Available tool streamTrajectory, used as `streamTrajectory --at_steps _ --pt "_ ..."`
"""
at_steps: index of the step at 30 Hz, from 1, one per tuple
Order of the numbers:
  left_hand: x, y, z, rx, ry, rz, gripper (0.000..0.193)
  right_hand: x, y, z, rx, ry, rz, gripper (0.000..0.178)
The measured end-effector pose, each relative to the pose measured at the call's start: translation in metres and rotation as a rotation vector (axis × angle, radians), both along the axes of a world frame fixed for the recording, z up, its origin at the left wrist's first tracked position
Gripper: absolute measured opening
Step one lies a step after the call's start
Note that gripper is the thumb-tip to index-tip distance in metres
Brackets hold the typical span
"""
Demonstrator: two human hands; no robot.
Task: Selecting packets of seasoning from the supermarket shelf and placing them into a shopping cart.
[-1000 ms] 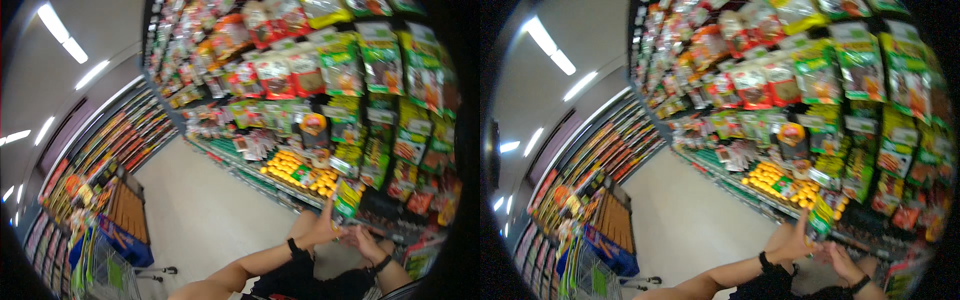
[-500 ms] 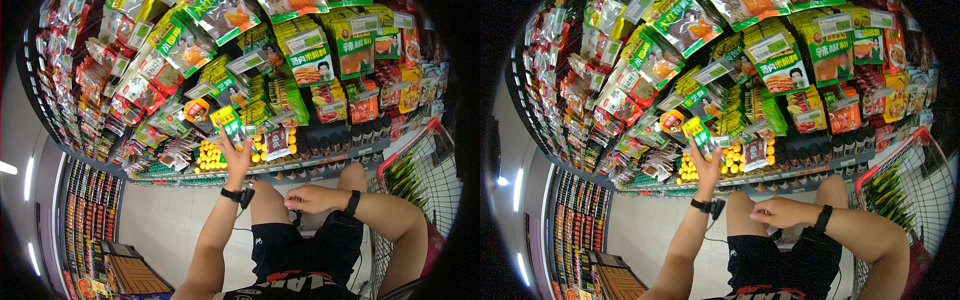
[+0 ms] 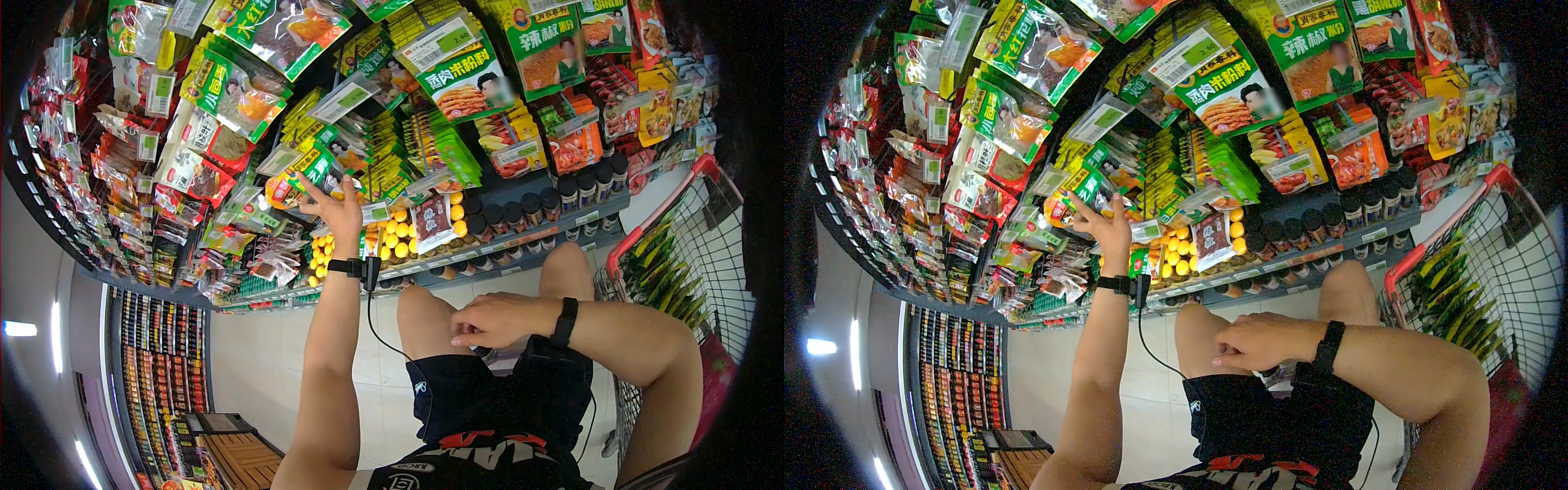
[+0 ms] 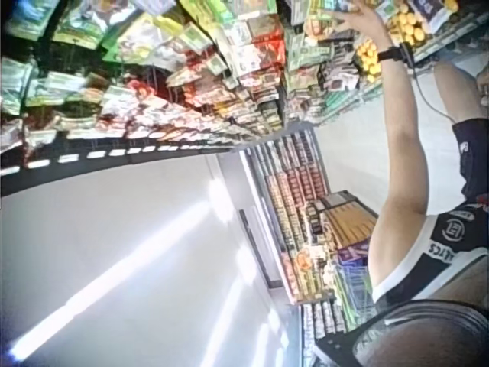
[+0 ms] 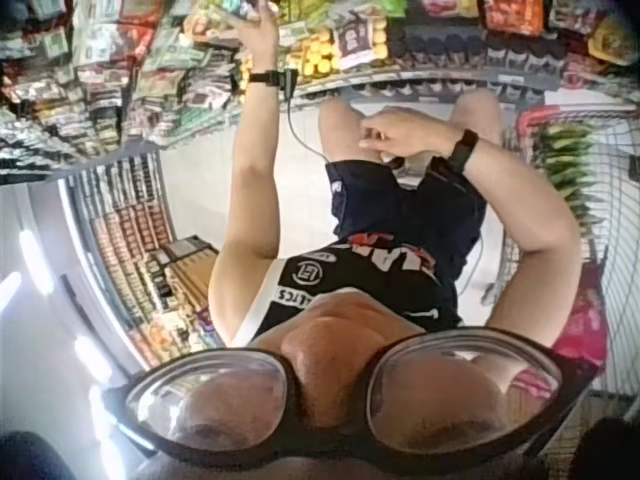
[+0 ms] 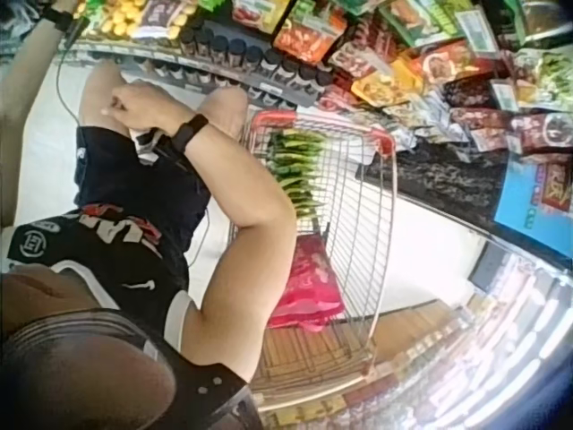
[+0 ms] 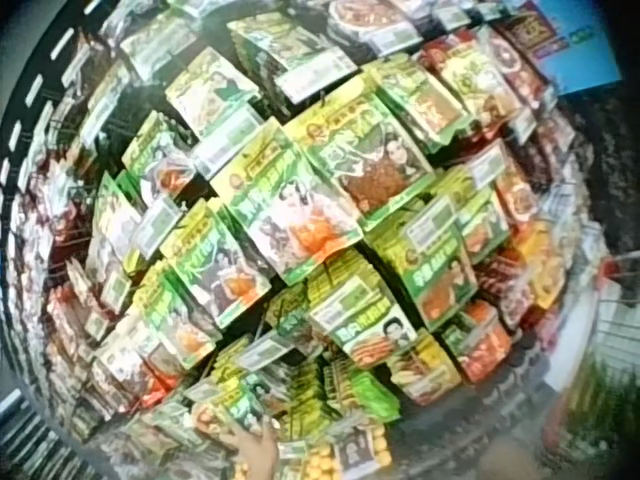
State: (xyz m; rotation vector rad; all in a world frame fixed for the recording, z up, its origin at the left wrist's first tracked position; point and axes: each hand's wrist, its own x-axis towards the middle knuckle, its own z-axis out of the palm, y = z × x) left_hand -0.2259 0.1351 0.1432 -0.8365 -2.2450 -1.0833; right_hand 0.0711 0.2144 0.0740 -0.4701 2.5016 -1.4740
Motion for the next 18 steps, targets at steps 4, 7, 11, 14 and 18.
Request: streamTrajectory --at_steps 4,7,11,14,18 --pt "0.001 0.001 -0.004 -0.015 0.075 0.037 0.089 0.0 0.002 0.002 0.018 0.013 -0.016 0.037" --pt "0.001 0.0 -0.003 -0.024 0.083 0.006 0.087 0.0 0.001 0.002 0.052 -0.001 -0.009 0.037" --pt "-0.003 0.001 0.006 -0.012 0.032 -0.012 0.087 0.0 -0.001 -0.002 0.047 -0.049 -0.003 0.04" --pt "-0.004 -0.001 0.011 -0.064 0.022 0.015 0.088 0.0 -0.001 -0.004 0.083 -0.052 0.021 0.039" --pt "-0.007 0.001 0.017 -0.168 -0.055 0.0 0.091 0.0 -0.002 -0.005 0.037 -0.013 0.021 0.039"
